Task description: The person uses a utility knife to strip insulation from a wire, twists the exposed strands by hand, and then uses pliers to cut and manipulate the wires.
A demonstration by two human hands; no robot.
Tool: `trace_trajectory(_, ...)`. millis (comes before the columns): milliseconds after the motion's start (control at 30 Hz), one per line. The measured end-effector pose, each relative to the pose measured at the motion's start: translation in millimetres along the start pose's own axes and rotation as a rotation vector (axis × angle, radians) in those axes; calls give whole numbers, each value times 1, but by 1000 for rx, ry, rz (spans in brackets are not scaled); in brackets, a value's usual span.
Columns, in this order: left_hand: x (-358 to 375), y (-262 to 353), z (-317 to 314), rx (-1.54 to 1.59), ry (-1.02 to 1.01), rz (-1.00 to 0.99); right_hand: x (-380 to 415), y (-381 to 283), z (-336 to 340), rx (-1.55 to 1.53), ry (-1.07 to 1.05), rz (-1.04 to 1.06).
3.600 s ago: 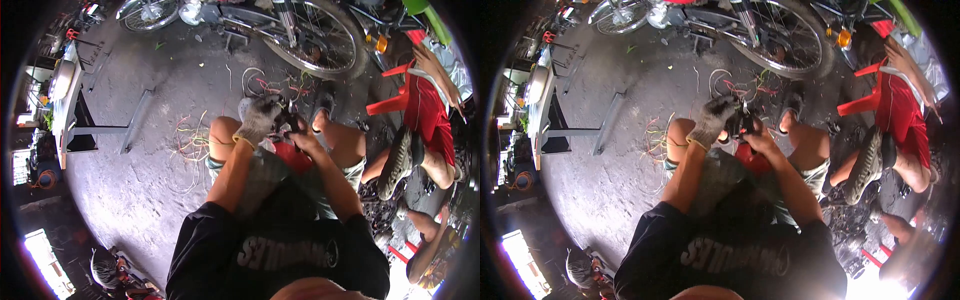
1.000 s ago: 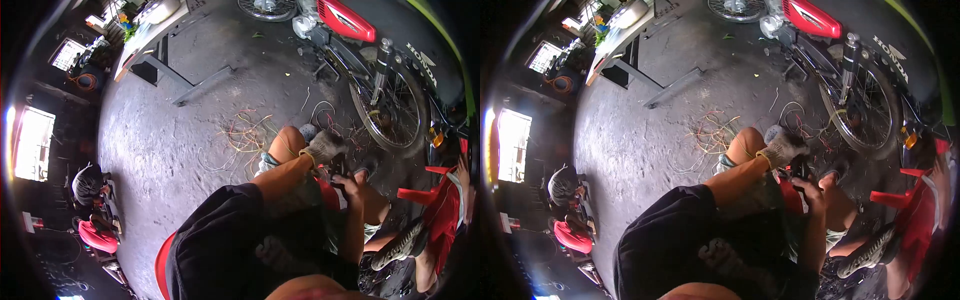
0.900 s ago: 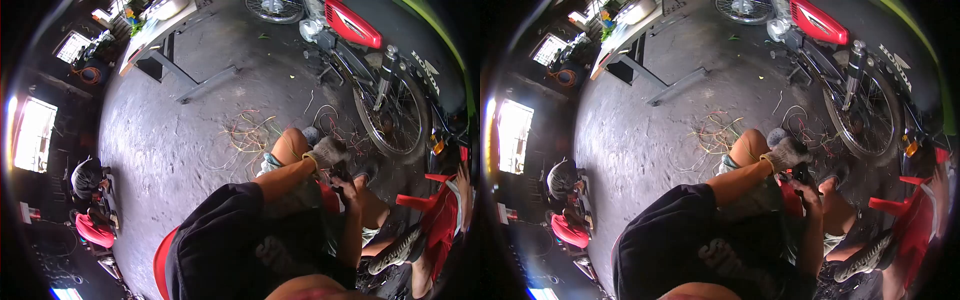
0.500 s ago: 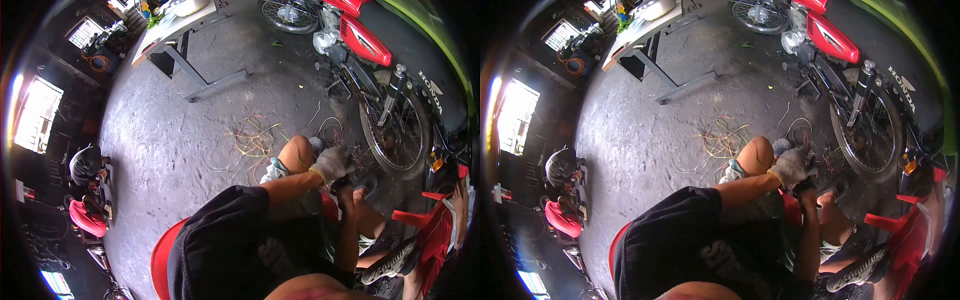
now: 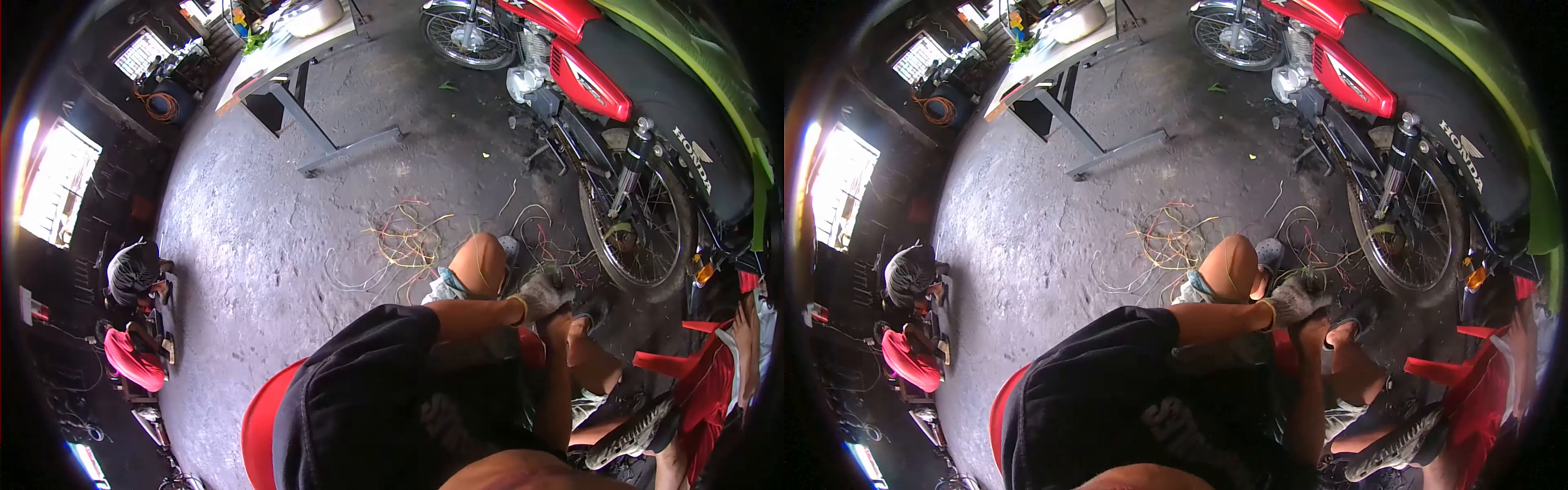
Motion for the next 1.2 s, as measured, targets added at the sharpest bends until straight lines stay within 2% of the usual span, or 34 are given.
trace_trajectory(67, -13, -6, -12, -72, 228, -181, -13, -50, 19, 52, 91, 86)
trace_trajectory(100, -10, 0, -5, -68, 224, -185, -16, -59, 22, 57, 92, 82)
trace_trajectory(167, -3, 1, 28, 188, 158, 61, -23, -62, 22, -194, 65, -62)
trace_trajectory(200, 12, 14, 54, 188, 155, 62, -20, -66, 17, -195, 66, -65)
trace_trajectory(233, 30, 30, 77, 358, 6, 119, -17, -62, 13, -390, 120, -177)
trace_trajectory(267, 38, 38, 85, 527, -143, 174, -16, -55, 8, -584, 176, -286)
trace_trajectory(300, 37, 38, 79, 528, -146, 171, -15, -39, 5, -581, 179, -287)
trace_trajectory(367, 28, 36, 67, 474, -30, 59, -14, -4, -3, 44, 13, -167)
trace_trajectory(400, 24, 33, 56, 474, -42, 52, -18, -12, 2, 49, 21, -176)
trace_trajectory(467, 11, 30, 42, 627, 123, -127, -26, -36, 4, 537, -402, -378)
trace_trajectory(500, 2, 23, 30, 698, 129, -110, -5, 53, -24, 541, -156, -418)
trace_trajectory(567, -60, -56, -64, 706, 380, -258, -17, 26, -23, 328, -24, -404)
trace_trajectory(633, -23, -12, 8, 418, 241, -98, -18, 11, -23, 190, 82, -420)
trace_trajectory(700, -4, 16, 32, 302, 114, 8, -17, -5, -15, 118, 130, -479)
trace_trajectory(767, -22, 7, 15, -352, 276, -269, -22, -41, 9, 41, 151, -567)
trace_trajectory(800, -36, -15, 0, 41, 252, -154, -19, -36, 9, 46, 156, -588)
trace_trajectory(900, -14, 22, 33, 114, 267, -232, -17, -27, 7, -145, 271, -602)
trace_trajectory(967, -12, 27, 43, 407, 118, 48, -21, -26, 7, -88, 254, -615)
trace_trajectory(1100, -10, 31, 44, 618, 72, 112, -19, -25, 5, -48, 174, -624)
trace_trajectory(1200, -12, 32, 42, 650, 91, 51, -19, -34, 8, -68, 202, -644)
Point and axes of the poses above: each hand's wrist, its own x-axis away from the middle knuckle, its own z-axis out of the back of the hand, y = z × x, the point moved 5 cm from there along -x, towards the middle knuckle, and after that the axes turned 12 degrees about -x, right-handed, at the moved point
